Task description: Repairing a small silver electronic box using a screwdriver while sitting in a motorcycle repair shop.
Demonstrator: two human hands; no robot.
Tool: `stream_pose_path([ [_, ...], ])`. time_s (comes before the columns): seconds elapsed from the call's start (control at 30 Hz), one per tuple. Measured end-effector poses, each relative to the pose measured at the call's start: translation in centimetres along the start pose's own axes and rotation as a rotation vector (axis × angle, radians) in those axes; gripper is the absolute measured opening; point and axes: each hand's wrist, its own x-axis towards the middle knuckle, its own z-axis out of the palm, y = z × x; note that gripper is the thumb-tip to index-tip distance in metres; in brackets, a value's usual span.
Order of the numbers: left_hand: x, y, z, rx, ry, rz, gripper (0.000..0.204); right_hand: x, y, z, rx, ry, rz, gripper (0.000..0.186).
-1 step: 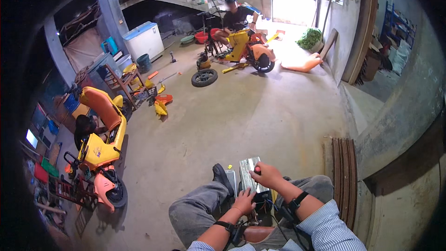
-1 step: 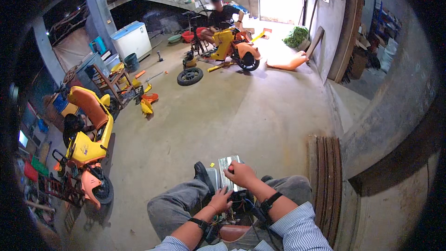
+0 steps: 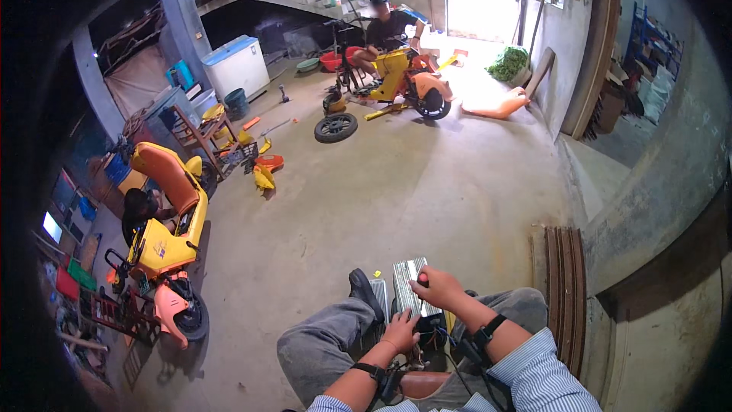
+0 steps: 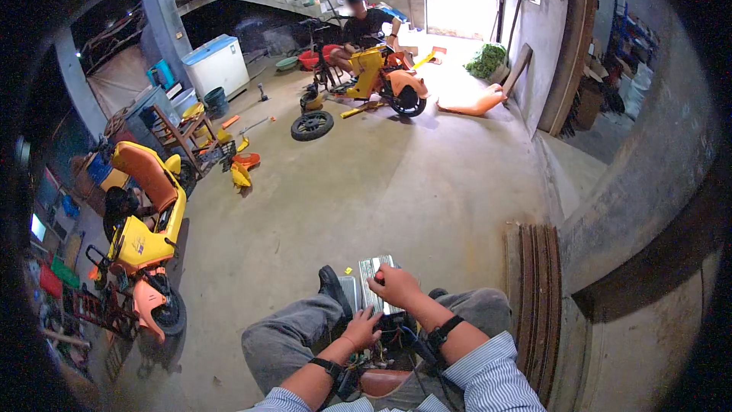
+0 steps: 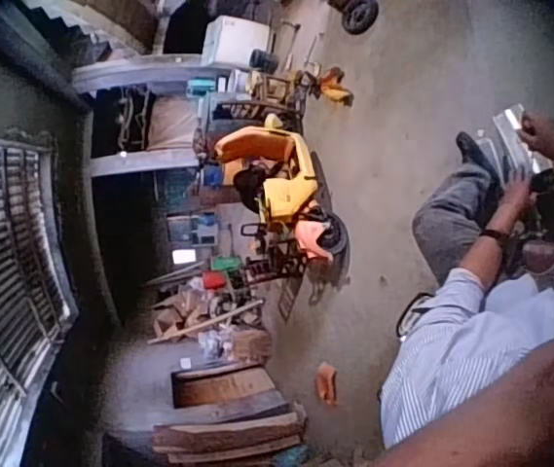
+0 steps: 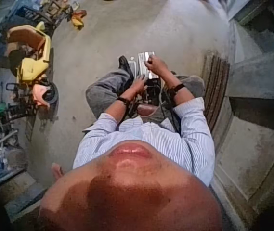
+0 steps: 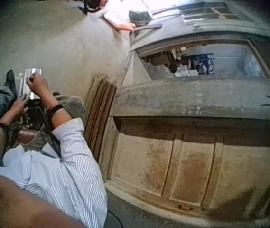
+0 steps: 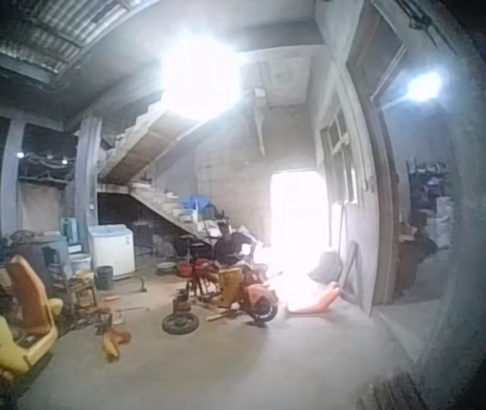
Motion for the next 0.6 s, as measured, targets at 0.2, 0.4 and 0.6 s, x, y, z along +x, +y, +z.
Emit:
stream_pose_path([
  [0.2,0.10,-0.55,0.39,-0.022,0.021,0.032,0.066,0.12,0.20,0.35,-0.091,-0.057,0.007,0.042],
  [0.4,0.02,-0.40,0.33,-0.033,0.028,0.020,0.066,-0.21,-0.48,-0.08,-0.026,-0.002,0.009,0.042],
  [0.6,-0.05,-0.24,0.28,-0.032,0.020,0.021,0.065,-0.17,-0.20,0.21,-0.053,-0.049,-0.016,0.041],
])
